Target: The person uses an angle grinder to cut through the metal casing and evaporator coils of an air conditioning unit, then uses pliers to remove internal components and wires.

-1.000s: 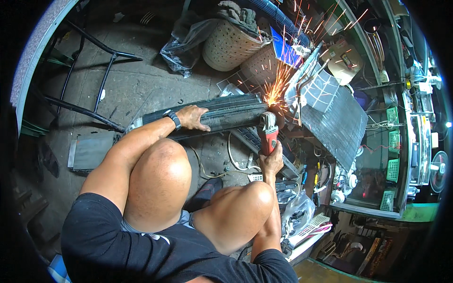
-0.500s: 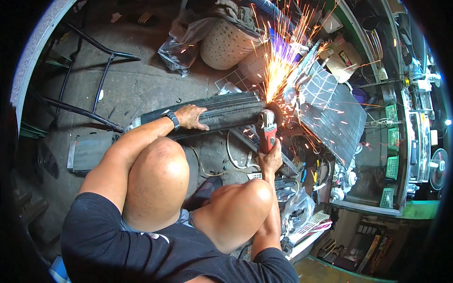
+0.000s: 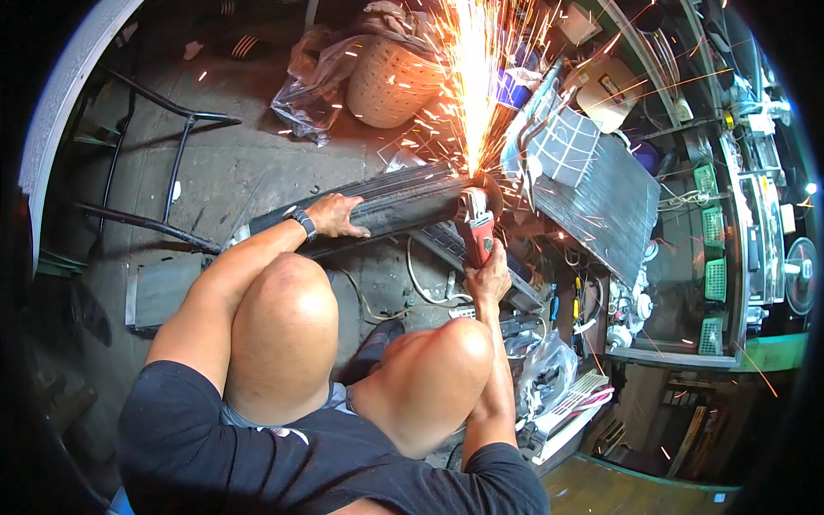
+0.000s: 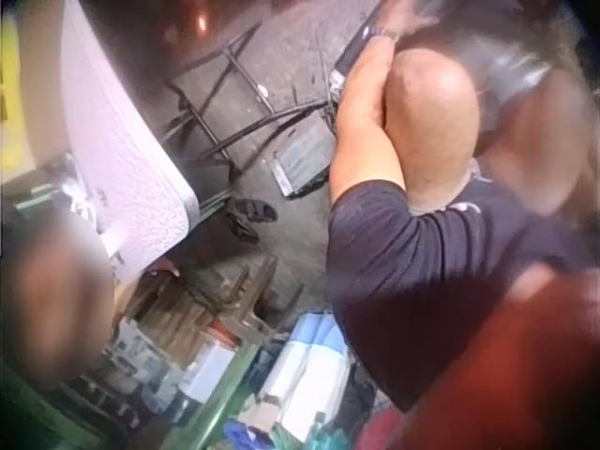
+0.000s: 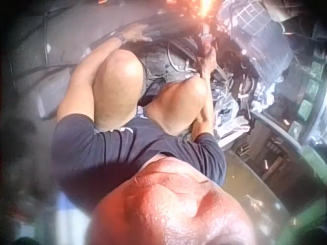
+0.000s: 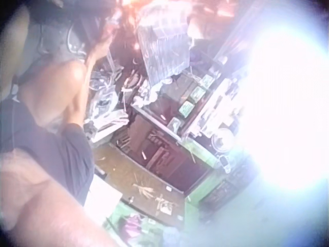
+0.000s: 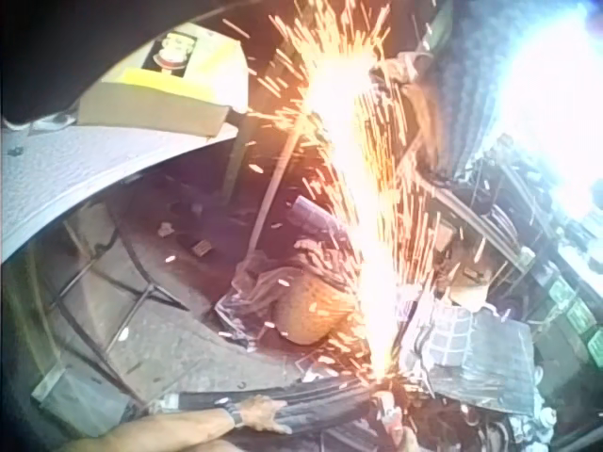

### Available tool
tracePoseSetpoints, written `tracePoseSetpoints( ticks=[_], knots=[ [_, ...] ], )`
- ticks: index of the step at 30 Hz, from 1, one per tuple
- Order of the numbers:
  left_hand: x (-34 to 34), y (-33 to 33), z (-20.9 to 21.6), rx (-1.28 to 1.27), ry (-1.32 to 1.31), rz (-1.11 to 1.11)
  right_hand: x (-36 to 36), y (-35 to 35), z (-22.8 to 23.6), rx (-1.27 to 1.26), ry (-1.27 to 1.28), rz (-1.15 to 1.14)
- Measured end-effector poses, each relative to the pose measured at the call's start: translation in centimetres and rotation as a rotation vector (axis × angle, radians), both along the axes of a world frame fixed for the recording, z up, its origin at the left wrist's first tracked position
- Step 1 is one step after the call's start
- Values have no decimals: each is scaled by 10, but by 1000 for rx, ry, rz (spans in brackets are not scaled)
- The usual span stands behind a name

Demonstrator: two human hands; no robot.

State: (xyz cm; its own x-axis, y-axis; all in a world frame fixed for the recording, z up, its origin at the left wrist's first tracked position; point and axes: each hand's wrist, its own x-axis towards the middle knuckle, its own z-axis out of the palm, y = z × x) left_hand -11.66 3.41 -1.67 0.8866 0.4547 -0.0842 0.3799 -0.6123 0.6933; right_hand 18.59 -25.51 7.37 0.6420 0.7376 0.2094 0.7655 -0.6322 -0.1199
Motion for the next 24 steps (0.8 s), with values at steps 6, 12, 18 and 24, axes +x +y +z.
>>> tracePoseSetpoints(
  ticks=[6, 12, 18, 24],
  knots=[
    [8, 1, 13, -61, 41, -43, 5, -40, -14, 93, 37, -46],
    [9, 1, 15, -119, 33, 7, 2, -67, -17, 204, -5, -32],
    [4, 21, 18, -77, 37, -65, 1, -85, -13, 295, 134, -78],
    [9, 2, 16, 128, 182, 20, 10, -93, -24, 334, 155, -44]
  ],
)
